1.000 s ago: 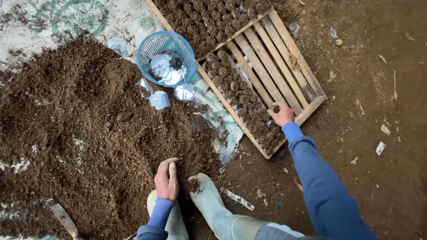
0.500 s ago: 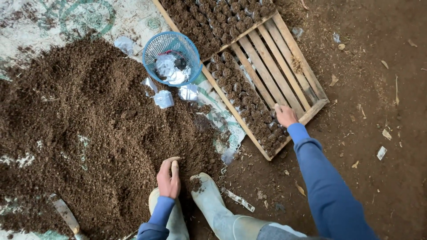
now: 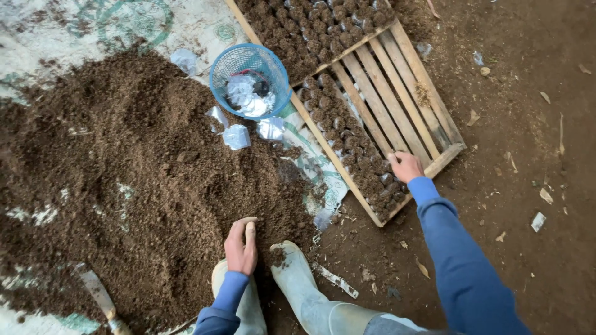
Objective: A person is seen sitting on the ground, forming small balls of moist soil by hand and placing each one into a small, clear plastic bag. These bagged soil balls are then neatly arranged in a wooden tray.
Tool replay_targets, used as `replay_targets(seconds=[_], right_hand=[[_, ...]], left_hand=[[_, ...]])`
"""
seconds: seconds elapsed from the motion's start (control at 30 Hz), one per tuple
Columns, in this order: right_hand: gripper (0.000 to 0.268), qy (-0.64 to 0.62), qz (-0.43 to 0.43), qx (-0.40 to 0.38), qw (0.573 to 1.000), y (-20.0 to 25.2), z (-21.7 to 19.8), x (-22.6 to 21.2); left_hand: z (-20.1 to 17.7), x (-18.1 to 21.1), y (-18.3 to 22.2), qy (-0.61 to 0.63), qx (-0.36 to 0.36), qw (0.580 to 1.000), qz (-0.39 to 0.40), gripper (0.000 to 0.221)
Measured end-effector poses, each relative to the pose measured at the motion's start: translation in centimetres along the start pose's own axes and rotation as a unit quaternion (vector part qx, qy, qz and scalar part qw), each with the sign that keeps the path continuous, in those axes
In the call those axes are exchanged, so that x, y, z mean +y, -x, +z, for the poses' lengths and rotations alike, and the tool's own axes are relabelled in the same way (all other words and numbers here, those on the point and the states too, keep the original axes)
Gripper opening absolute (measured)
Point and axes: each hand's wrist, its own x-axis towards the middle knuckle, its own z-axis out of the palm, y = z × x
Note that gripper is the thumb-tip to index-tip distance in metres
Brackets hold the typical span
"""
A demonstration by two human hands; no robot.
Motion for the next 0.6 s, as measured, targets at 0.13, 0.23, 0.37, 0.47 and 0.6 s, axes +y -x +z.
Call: replay_targets(seconds=[0.13,0.23,0.37,0.47,0.6], right_hand=[[0.058,0.033,-0.027,-0.031,0.999,-1.6,1.7,2.3],[0.054,0.049,-0.031,-0.026,0.998,-1.9,1.4,2.4],[0.066,0.045,-0.026,-0.036,0.998,-0.7,0.7,1.4],[0.052,0.015,-0.068,0.035,0.997,1.5,0.2,-0.9],[0.016,-0.072,-0.233,0.299,0.923,5.1,3.3,-6.2]], left_hand=[[0.5,-2.0,0.2,0.001,0.026,0.999,0.022,0.022],[0.6,-1.8,0.0,-0.013,0.031,0.999,0.025,0.018],[0.7,-1.9,0.1,-0.031,0.033,0.997,0.064,0.017],[1.2,-3.0,0.1,-0.026,0.033,0.997,0.065,0.021],[1.7,-4.1,0.2,-0.035,0.049,0.997,0.041,0.014]])
